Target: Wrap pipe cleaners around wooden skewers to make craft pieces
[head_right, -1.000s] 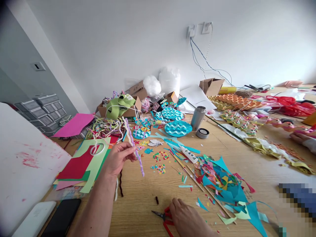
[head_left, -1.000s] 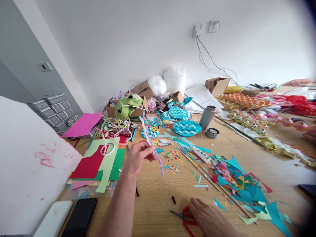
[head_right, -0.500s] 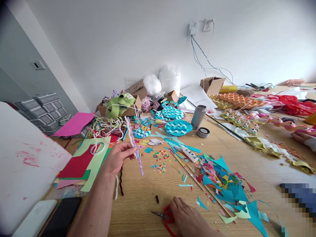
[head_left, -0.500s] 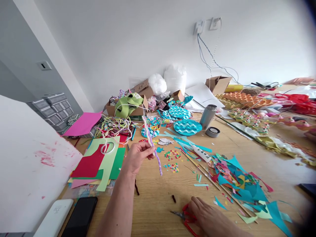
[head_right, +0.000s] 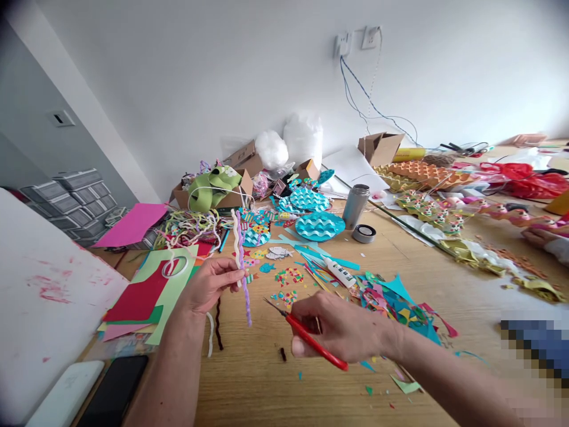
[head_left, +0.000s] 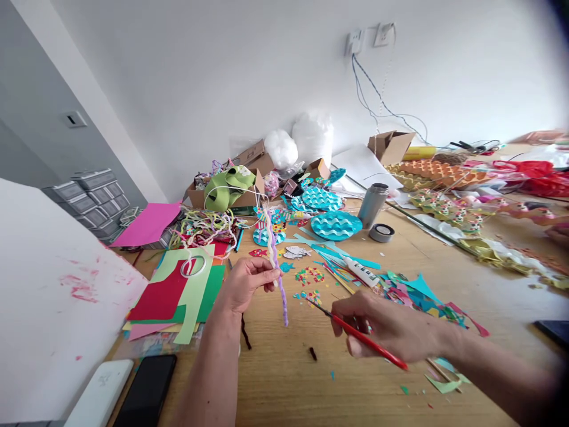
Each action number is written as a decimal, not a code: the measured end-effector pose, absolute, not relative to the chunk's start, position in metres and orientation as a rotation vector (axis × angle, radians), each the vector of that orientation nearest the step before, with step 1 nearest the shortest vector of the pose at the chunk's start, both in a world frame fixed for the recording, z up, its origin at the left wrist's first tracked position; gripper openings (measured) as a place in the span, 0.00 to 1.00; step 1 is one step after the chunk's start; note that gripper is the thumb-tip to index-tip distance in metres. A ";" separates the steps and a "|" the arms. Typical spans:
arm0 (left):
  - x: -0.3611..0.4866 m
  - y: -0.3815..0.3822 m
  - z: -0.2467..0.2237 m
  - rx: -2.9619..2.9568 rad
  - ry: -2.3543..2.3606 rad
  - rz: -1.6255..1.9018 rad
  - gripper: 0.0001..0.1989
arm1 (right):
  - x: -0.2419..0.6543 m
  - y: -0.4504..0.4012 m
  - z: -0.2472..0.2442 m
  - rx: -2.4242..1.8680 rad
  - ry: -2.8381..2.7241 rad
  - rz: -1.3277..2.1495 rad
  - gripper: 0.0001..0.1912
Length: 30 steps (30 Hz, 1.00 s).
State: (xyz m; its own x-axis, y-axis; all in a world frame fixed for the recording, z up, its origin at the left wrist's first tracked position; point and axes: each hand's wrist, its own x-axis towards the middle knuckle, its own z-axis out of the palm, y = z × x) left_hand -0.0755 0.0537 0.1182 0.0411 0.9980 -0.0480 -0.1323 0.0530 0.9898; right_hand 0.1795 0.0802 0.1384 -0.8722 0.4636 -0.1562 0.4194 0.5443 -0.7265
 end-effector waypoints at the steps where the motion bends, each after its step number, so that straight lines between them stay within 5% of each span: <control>1: -0.076 0.053 0.118 1.095 1.098 1.201 0.09 | 0.176 0.086 0.145 -0.737 -2.792 1.215 0.20; 12: -0.078 0.052 0.114 1.152 1.047 1.126 0.07 | 0.146 0.108 0.166 -0.664 -3.040 0.876 0.26; 30: -0.076 0.053 0.112 1.188 1.047 1.003 0.10 | 0.141 0.115 0.170 -0.565 -3.076 0.879 0.23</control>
State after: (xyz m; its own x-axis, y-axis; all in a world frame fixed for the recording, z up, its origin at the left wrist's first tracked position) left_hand -0.0764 0.0533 0.1117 0.2224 0.9706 -0.0922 -0.0503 0.1059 0.9931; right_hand 0.1409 0.1151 0.1705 -0.9340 0.2996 -0.1948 0.3573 0.7935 -0.4926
